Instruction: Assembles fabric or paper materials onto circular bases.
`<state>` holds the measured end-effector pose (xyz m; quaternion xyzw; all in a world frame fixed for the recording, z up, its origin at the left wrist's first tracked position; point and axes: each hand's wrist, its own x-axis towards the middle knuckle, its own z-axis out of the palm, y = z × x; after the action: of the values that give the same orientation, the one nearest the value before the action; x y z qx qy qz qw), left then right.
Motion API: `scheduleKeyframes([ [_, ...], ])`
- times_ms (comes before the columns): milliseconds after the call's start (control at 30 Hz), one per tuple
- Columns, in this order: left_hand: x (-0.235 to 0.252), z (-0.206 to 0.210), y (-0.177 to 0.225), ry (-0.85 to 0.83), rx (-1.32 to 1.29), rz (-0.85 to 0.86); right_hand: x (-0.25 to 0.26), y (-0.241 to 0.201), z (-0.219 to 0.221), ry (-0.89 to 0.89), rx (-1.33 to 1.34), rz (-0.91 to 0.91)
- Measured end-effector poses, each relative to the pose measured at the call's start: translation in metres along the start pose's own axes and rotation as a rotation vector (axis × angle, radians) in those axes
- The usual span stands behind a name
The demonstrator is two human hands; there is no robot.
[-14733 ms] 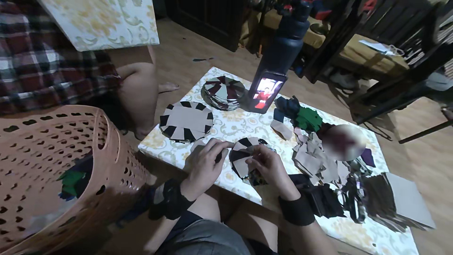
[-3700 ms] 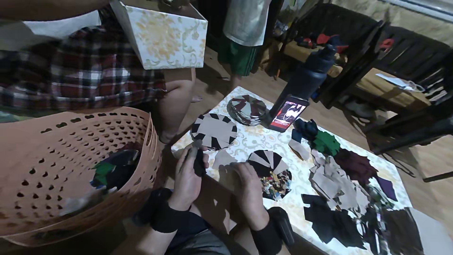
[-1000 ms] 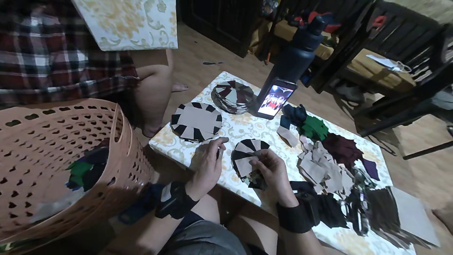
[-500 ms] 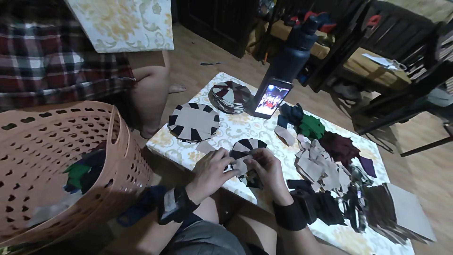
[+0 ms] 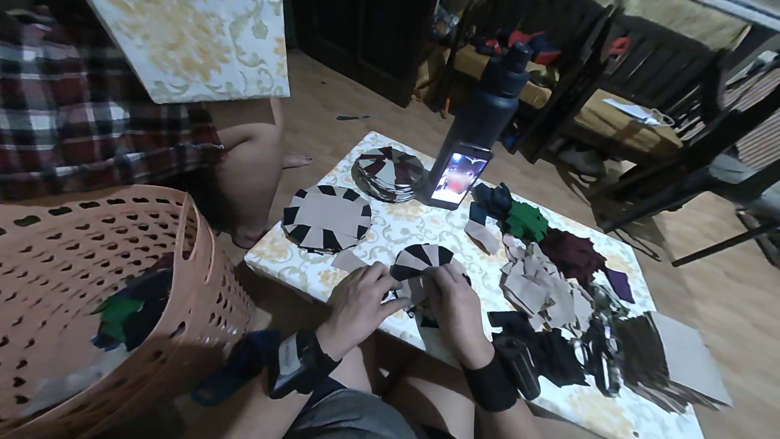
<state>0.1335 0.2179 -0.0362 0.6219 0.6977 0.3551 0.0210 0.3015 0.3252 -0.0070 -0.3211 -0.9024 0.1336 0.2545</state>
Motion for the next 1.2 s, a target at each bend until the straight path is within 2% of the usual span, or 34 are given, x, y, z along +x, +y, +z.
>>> scheduleKeyframes([
  [67,0.001,-0.001,-0.001,-0.018,0.003,-0.011,0.001,-0.001,-0.004,-0.073,-0.013,0.035],
  [133,0.002,-0.004,0.0,-0.034,-0.033,-0.05,0.004,0.001,-0.007,-0.017,-0.005,-0.001],
  [233,0.005,-0.014,0.002,0.047,-0.224,-0.15,0.011,0.007,-0.008,0.024,0.01,-0.186],
  [333,0.008,-0.013,-0.009,0.204,-0.511,-0.156,0.016,0.017,0.0,-0.12,-0.049,-0.365],
  [433,0.012,-0.021,-0.005,0.24,-0.877,-0.275,0.016,0.018,0.008,-0.302,-0.12,-0.326],
  [533,0.011,-0.027,0.001,0.246,-1.12,-0.399,0.014,0.006,0.018,-0.309,-0.167,-0.137],
  [633,0.011,-0.031,0.008,0.274,-1.172,-0.448,0.012,-0.007,0.031,-0.224,-0.217,0.048],
  [700,0.009,-0.033,0.013,0.314,-1.232,-0.433,0.01,-0.01,0.035,-0.207,-0.234,0.096],
  [833,0.003,-0.037,0.011,0.325,-1.32,-0.403,0.006,-0.008,0.023,-0.193,-0.077,0.087],
  [933,-0.002,-0.043,0.006,0.36,-1.34,-0.424,0.002,0.0,0.005,0.006,0.02,0.066],
  [1000,-0.006,-0.045,0.002,0.396,-1.345,-0.448,-0.005,0.005,-0.002,0.047,0.056,0.07],
  [1200,-0.005,-0.035,0.001,0.403,-1.327,-0.463,-0.017,0.003,0.016,-0.071,-0.038,-0.083],
])
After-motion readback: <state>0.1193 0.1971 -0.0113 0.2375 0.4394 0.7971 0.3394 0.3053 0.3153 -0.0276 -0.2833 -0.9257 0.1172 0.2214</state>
